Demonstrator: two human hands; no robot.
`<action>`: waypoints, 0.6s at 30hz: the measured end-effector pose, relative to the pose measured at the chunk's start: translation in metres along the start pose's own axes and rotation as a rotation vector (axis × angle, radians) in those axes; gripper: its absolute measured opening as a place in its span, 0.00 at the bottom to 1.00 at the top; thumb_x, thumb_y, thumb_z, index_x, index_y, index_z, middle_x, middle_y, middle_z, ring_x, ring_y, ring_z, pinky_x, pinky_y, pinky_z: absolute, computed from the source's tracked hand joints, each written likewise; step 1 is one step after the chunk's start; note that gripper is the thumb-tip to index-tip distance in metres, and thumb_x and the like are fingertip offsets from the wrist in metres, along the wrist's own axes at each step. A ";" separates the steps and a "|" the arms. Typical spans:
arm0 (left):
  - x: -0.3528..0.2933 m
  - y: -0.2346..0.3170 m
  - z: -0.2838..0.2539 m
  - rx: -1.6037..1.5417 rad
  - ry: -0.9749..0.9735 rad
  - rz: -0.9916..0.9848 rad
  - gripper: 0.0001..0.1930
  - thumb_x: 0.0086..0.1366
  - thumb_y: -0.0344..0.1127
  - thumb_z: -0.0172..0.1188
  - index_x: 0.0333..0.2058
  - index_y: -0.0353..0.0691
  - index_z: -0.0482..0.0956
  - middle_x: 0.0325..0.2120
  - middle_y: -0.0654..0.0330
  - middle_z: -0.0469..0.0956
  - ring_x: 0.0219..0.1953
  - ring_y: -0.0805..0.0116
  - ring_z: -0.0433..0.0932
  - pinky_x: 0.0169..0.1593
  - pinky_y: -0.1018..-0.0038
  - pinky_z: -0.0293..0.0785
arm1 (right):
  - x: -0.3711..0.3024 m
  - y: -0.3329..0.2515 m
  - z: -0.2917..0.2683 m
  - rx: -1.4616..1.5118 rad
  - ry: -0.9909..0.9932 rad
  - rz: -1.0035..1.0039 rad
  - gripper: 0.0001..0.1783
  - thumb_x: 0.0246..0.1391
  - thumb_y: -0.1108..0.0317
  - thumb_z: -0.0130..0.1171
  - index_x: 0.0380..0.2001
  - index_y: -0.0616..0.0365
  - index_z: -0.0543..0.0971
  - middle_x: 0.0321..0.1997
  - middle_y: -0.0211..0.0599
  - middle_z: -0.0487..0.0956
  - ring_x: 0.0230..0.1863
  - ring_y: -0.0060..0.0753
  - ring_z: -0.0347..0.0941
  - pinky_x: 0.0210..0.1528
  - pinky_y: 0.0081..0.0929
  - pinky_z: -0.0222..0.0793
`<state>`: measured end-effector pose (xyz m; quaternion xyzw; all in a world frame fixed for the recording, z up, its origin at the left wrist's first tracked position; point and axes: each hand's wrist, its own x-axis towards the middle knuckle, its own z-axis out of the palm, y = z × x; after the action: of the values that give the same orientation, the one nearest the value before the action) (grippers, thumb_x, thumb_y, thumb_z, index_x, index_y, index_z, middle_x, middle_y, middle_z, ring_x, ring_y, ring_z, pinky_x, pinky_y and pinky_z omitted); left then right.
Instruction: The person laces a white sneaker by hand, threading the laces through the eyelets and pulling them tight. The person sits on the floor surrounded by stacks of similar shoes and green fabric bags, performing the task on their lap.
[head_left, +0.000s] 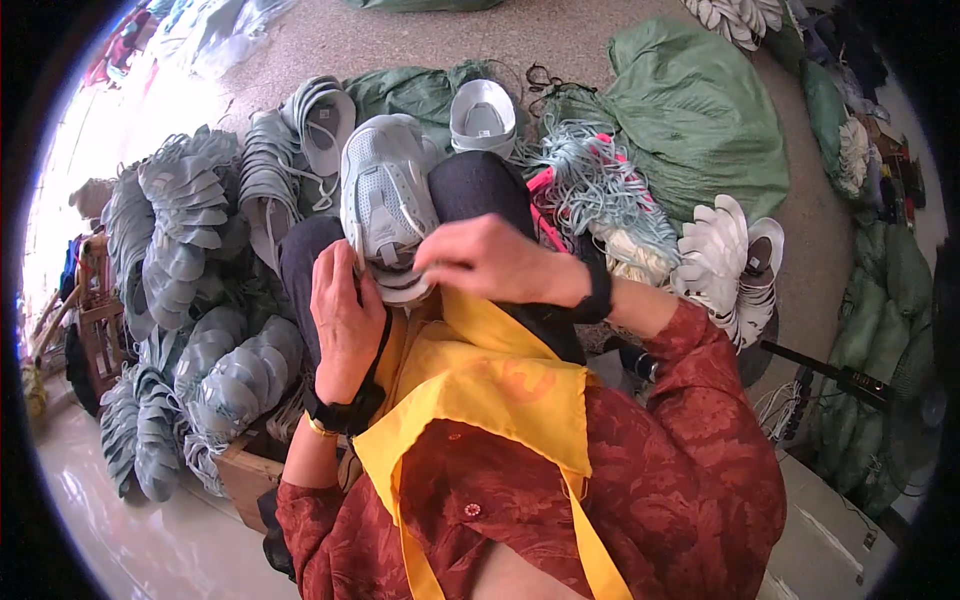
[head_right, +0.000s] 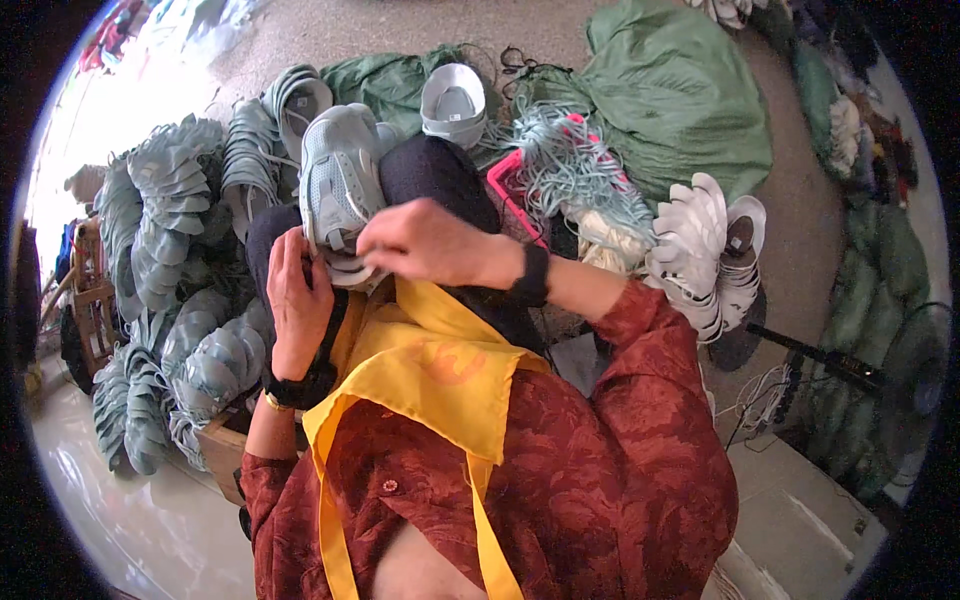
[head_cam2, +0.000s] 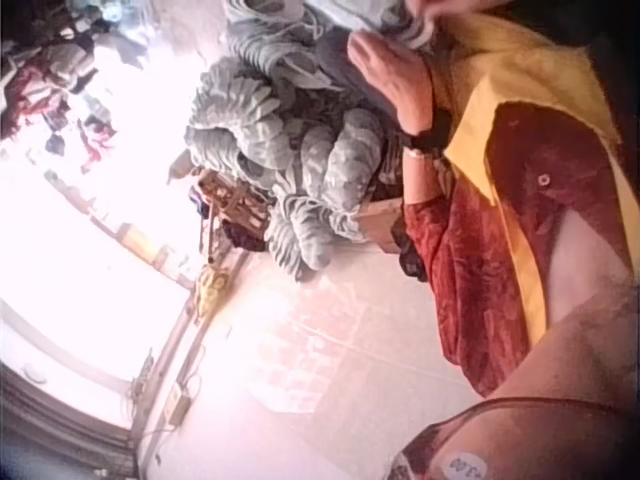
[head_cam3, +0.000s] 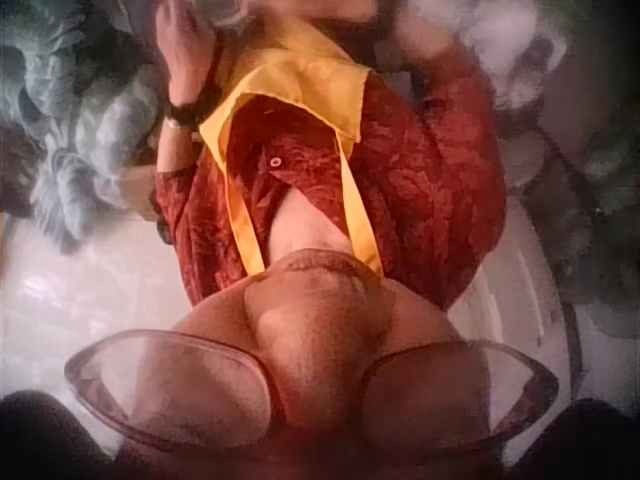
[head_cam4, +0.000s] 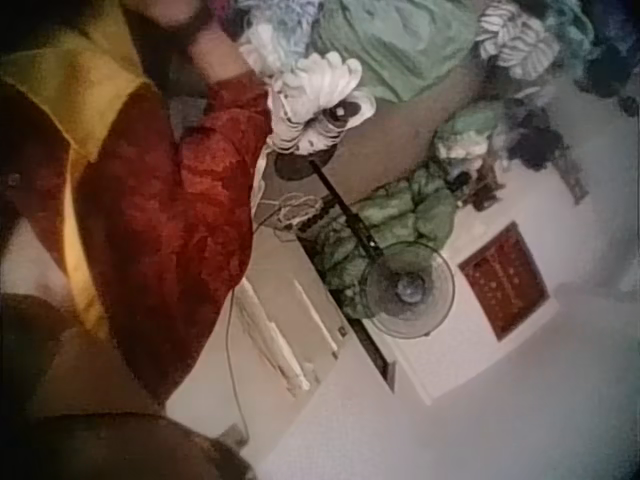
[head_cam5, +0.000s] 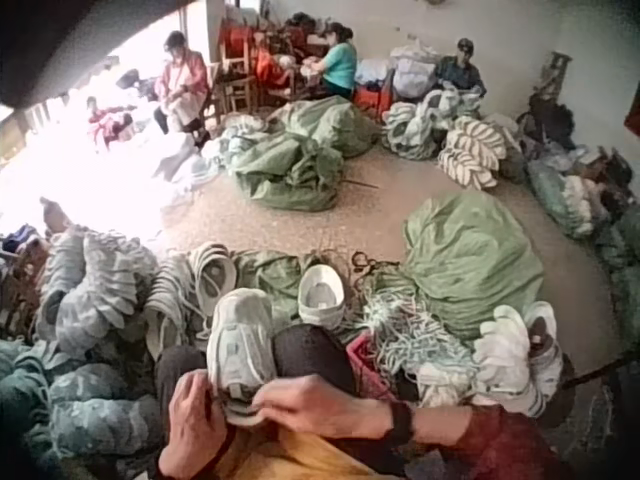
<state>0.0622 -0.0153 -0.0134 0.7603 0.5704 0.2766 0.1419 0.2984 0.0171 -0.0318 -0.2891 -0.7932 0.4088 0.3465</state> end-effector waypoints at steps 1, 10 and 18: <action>0.001 0.002 -0.003 -0.006 -0.029 -0.030 0.19 0.61 0.20 0.55 0.52 0.30 0.71 0.45 0.42 0.74 0.48 0.39 0.75 0.51 0.56 0.72 | 0.002 -0.005 -0.016 -0.041 0.137 -0.014 0.07 0.59 0.72 0.65 0.40 0.61 0.84 0.38 0.44 0.85 0.37 0.34 0.84 0.39 0.26 0.78; 0.010 0.006 -0.007 0.016 -0.084 -0.028 0.18 0.60 0.19 0.55 0.50 0.31 0.73 0.39 0.48 0.73 0.37 0.49 0.75 0.42 0.64 0.73 | -0.145 0.219 -0.076 0.112 0.625 0.918 0.07 0.60 0.72 0.63 0.40 0.64 0.82 0.31 0.32 0.83 0.31 0.20 0.81 0.32 0.21 0.80; 0.019 0.010 -0.007 -0.037 -0.139 -0.126 0.12 0.55 0.16 0.55 0.39 0.31 0.71 0.44 0.48 0.74 0.34 0.53 0.76 0.36 0.67 0.76 | -0.162 0.318 -0.070 -0.331 0.579 0.904 0.11 0.54 0.69 0.67 0.40 0.61 0.84 0.33 0.40 0.87 0.30 0.30 0.84 0.33 0.30 0.79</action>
<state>0.0699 -0.0008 0.0023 0.7373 0.6008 0.2243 0.2122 0.5053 0.0869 -0.3221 -0.7513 -0.5165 0.2907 0.2905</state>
